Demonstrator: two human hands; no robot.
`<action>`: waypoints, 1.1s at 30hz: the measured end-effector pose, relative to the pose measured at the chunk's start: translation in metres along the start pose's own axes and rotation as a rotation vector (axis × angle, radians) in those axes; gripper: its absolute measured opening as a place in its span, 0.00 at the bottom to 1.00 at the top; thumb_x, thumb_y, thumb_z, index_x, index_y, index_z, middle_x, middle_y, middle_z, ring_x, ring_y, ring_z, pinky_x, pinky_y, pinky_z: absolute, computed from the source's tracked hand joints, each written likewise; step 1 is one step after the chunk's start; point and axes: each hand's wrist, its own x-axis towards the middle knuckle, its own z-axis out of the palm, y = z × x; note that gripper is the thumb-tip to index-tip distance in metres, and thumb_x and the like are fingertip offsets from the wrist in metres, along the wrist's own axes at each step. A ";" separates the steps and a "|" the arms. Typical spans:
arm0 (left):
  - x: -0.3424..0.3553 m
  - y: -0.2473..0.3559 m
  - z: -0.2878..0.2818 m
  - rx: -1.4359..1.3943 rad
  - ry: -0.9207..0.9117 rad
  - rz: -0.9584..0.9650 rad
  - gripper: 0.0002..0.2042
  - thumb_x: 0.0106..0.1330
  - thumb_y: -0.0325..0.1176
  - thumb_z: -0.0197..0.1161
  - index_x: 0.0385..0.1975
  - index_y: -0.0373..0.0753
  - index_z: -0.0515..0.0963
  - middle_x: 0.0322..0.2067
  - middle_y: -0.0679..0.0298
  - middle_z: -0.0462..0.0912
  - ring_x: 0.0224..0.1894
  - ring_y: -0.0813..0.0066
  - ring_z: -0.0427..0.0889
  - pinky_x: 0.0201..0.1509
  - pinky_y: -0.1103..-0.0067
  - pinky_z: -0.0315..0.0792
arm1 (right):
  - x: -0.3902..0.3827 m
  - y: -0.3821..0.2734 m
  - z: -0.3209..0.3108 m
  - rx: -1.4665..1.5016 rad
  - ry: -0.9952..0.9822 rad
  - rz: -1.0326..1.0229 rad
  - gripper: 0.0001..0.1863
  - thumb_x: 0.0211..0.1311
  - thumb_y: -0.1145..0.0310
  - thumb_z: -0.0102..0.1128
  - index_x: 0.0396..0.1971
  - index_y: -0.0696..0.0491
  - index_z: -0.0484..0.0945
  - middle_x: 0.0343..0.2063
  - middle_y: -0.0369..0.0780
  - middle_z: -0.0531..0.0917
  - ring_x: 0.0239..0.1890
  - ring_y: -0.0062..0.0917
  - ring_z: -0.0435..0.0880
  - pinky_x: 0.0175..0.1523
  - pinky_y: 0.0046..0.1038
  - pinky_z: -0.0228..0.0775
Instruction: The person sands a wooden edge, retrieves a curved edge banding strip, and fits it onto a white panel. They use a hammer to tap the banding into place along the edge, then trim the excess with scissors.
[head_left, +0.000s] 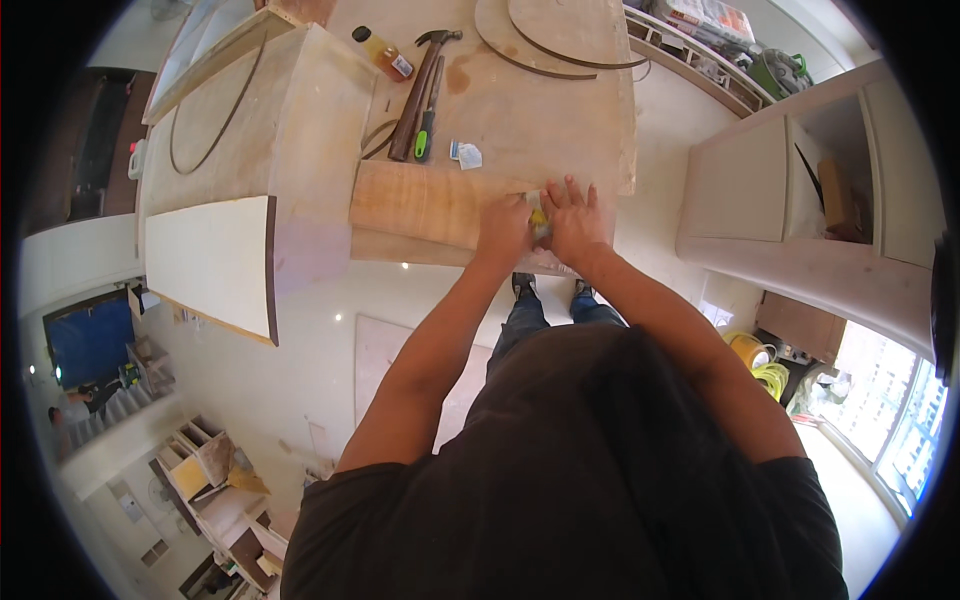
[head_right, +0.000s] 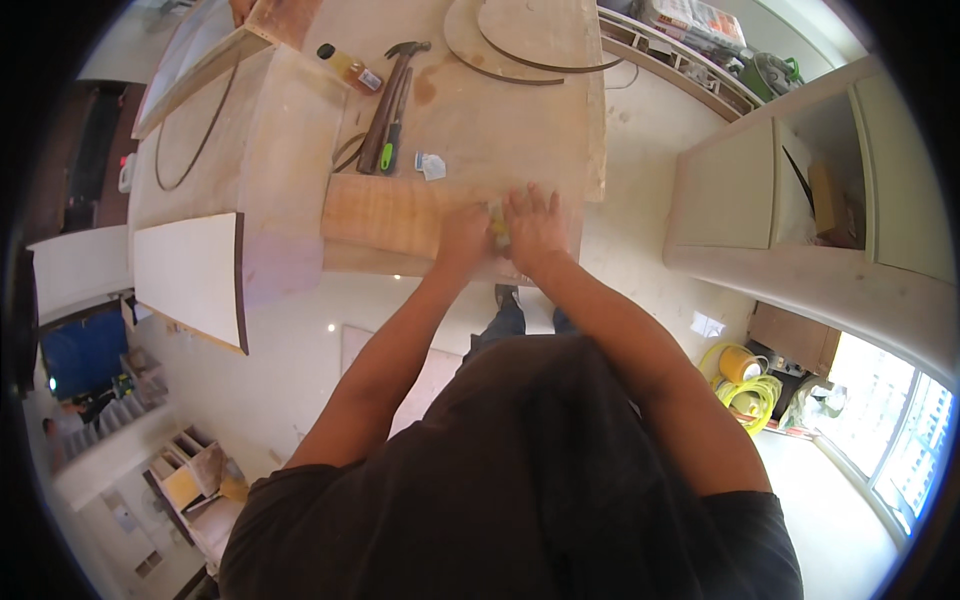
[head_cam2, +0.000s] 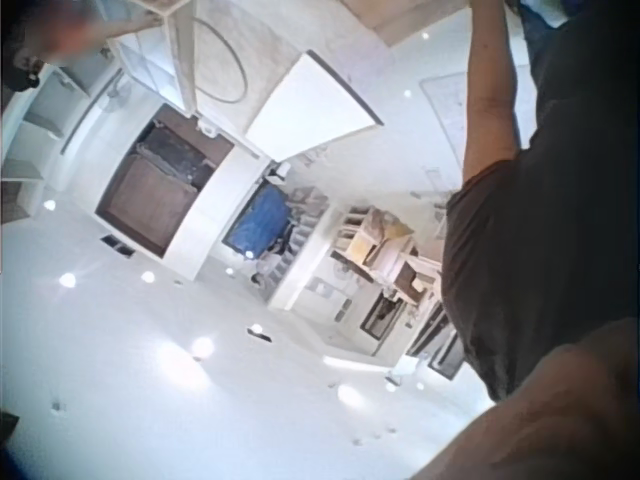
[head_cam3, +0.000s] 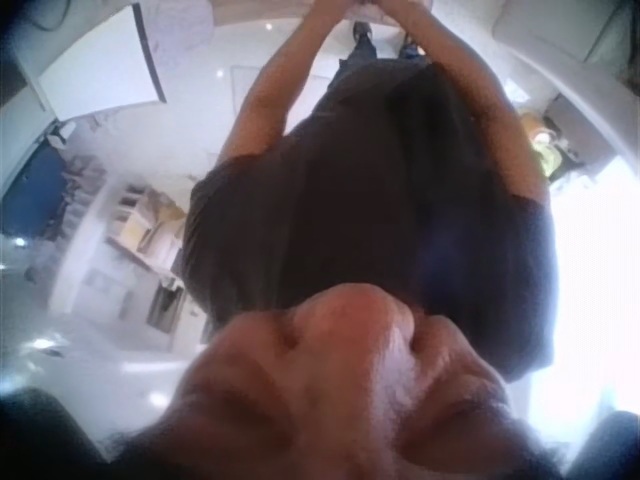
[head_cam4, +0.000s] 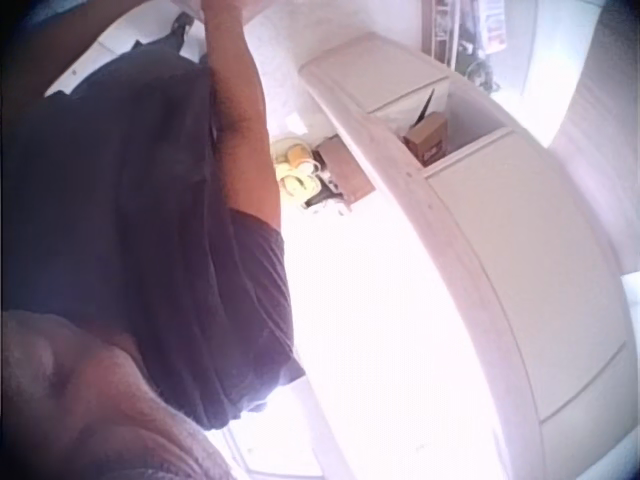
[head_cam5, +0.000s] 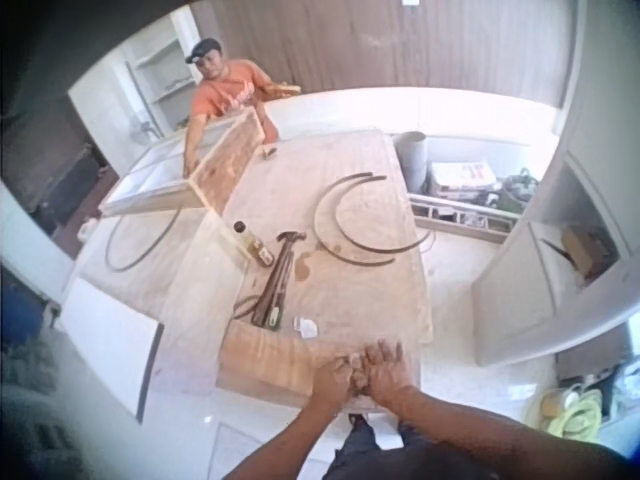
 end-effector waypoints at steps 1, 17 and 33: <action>-0.010 0.001 -0.004 -0.002 -0.032 0.024 0.04 0.50 0.23 0.69 0.23 0.35 0.80 0.29 0.52 0.82 0.33 0.46 0.85 0.36 0.57 0.77 | 0.000 0.001 0.002 0.023 -0.006 0.012 0.54 0.54 0.43 0.79 0.79 0.49 0.65 0.81 0.38 0.63 0.85 0.41 0.54 0.84 0.59 0.44; -0.033 -0.001 -0.012 -0.031 -0.070 -0.070 0.04 0.51 0.27 0.72 0.26 0.40 0.83 0.31 0.56 0.83 0.36 0.48 0.85 0.41 0.55 0.74 | -0.008 -0.001 -0.012 -0.066 -0.004 0.130 0.61 0.54 0.34 0.75 0.81 0.54 0.60 0.82 0.42 0.60 0.86 0.40 0.50 0.85 0.60 0.39; 0.037 0.008 0.021 0.058 -0.023 -0.031 0.06 0.49 0.27 0.71 0.27 0.36 0.82 0.33 0.52 0.83 0.37 0.46 0.85 0.43 0.55 0.77 | 0.004 0.003 0.014 -0.100 0.046 0.106 0.59 0.57 0.36 0.74 0.80 0.54 0.59 0.80 0.44 0.63 0.85 0.42 0.51 0.83 0.64 0.38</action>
